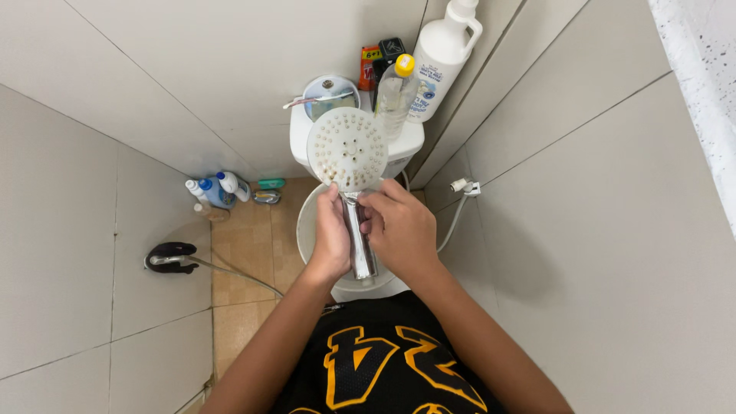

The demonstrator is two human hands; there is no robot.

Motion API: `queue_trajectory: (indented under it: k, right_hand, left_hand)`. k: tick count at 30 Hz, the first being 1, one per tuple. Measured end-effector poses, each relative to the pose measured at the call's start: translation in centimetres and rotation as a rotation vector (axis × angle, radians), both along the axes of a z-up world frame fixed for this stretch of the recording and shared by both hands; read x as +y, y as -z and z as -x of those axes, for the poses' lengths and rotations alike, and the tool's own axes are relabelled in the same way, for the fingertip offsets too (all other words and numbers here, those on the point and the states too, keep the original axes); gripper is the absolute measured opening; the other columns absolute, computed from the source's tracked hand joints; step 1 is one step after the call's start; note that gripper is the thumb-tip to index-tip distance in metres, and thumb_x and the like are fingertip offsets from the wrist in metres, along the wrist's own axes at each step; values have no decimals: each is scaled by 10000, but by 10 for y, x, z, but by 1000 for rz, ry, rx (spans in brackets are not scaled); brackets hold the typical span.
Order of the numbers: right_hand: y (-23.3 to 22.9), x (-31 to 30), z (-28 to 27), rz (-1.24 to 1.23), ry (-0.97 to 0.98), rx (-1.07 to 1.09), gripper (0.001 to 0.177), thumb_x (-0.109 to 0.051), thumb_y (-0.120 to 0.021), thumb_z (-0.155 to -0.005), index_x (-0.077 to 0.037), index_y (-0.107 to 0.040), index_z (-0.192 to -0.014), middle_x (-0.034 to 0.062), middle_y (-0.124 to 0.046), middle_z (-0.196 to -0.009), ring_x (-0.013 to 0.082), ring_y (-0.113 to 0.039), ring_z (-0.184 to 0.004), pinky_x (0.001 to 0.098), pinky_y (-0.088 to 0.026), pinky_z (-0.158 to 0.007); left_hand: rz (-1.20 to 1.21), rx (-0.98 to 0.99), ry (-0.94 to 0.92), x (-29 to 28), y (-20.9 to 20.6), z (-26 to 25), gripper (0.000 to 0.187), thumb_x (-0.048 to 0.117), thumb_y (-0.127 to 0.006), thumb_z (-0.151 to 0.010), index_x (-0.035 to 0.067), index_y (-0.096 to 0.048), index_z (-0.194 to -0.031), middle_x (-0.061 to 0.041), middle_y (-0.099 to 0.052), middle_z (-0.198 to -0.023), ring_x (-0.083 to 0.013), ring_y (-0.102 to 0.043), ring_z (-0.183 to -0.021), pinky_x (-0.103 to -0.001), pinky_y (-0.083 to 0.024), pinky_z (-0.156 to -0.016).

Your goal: The person uses a small metal tool to clean the nozzles of a handheld shower head. They repeatedly dip the shower head into a bucket of water and scrub the nozzles with the tool.

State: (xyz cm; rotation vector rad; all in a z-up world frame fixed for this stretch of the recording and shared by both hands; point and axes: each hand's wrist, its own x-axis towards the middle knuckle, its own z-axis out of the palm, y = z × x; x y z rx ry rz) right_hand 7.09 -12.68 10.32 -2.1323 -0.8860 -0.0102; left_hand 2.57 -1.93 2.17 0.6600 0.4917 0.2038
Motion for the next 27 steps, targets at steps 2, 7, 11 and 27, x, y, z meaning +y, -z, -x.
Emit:
queue_trajectory:
  k: [2,7,11,27]
  right_hand:
    - [2,0,0,11,-29,-86,191,4,-660,-809,-76,-754,-954,50,-626,-862,244,-686,-729,371,-518,-633]
    - [3,1,-4,45,-7,85,165,-10,-667,-819,-86,-754,-936,22,-630,-823,187,-715,-684,344,-541,-621]
    - [0,2,-6,30,-21,93,158,-10,-667,-827,-86,-751,-937,20,-641,-823,193,-715,-682,338,-548,-618]
    - [0,3,3,51,26,-68,132,-36,-705,-765,-102,-729,-877,29,-639,-872,273,-683,-741,399,-508,-621]
  left_hand:
    - [23,-18,10,1,2,-1,549,517,-266,-1031,65,-577,-1006,-38,-556,-740,-133,-485,-599,-290,-426,-546]
    - [24,-4,33,2,6,0,561,538,-266,-1034,62,-555,-966,-29,-544,-746,-133,-482,-597,-282,-406,-531]
    - [27,15,48,4,4,1,548,540,-264,-1013,80,-552,-943,-29,-536,-721,-136,-472,-568,-294,-396,-499]
    - [-11,23,47,2,11,1,601,512,-219,-1052,57,-558,-855,-34,-538,-698,-136,-476,-588,-300,-418,-528]
